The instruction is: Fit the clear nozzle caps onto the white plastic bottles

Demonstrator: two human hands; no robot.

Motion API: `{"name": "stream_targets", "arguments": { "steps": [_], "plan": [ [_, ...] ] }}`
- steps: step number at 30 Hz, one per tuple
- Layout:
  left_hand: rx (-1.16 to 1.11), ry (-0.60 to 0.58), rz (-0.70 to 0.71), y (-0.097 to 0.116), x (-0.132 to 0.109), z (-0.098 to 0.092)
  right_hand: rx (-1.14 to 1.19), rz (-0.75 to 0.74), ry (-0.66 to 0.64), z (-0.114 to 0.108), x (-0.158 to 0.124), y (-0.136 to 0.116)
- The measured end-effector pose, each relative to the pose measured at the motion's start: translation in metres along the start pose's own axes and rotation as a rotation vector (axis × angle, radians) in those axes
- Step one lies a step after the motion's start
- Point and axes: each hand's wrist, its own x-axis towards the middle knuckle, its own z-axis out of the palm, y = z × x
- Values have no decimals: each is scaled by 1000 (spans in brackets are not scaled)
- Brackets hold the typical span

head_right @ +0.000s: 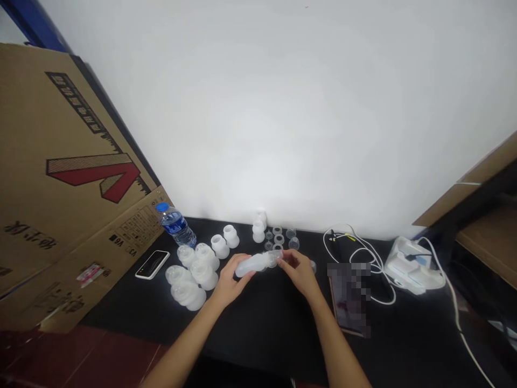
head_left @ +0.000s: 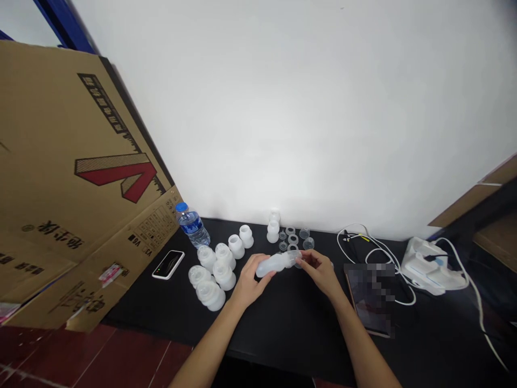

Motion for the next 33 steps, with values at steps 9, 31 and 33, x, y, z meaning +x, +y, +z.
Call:
{"name": "stream_targets", "arguments": {
  "steps": [9,31,33],
  "plan": [
    [19,-49,-14,2,-4,-1,-47,-10,-11,-1,-2,2],
    [-59,-85,-36,8,-6,9,332,-31,69,19,-10,-7],
    [-54,-163,-72,14,-4,9,394,-25,67,24,-13,-12]
  ]
}}
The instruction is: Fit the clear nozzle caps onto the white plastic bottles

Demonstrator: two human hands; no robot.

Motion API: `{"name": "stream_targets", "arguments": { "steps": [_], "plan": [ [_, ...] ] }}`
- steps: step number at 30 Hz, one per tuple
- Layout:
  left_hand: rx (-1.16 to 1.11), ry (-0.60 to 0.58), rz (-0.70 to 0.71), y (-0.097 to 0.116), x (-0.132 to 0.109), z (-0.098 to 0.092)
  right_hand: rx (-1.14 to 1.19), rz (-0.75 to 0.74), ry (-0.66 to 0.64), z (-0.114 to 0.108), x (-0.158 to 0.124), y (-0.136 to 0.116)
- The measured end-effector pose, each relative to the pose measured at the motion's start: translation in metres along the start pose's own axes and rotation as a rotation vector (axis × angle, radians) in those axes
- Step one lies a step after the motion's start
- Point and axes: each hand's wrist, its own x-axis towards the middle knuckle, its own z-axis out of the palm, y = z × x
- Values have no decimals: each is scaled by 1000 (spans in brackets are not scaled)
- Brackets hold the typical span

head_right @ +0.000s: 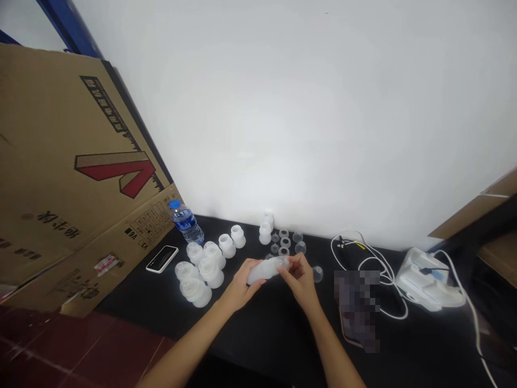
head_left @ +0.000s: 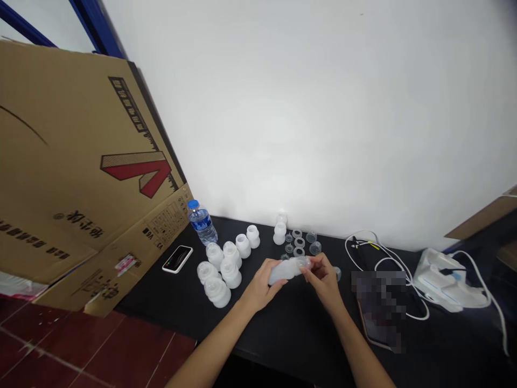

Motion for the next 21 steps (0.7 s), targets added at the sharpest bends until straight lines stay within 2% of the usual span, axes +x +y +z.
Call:
{"name": "stream_targets", "arguments": {
  "steps": [4,7,10,12,17,21],
  "plan": [
    [16,-100,-80,5,0,-1,57,44,-143,9,-7,-7],
    [40,-39,-103,0,-2,-1,52,84,-339,14,-11,-14],
    [35,51,-44,-8,-3,0,-13,127,-488,18,-13,-18],
    [39,109,16,-10,-2,0,-57,132,-466,19,-12,-15],
    [186,189,47,3,-4,-3,-86,116,-255,9,-1,-4],
    [294,270,101,14,-35,0,-92,89,-106,-3,8,-1]
  ]
}}
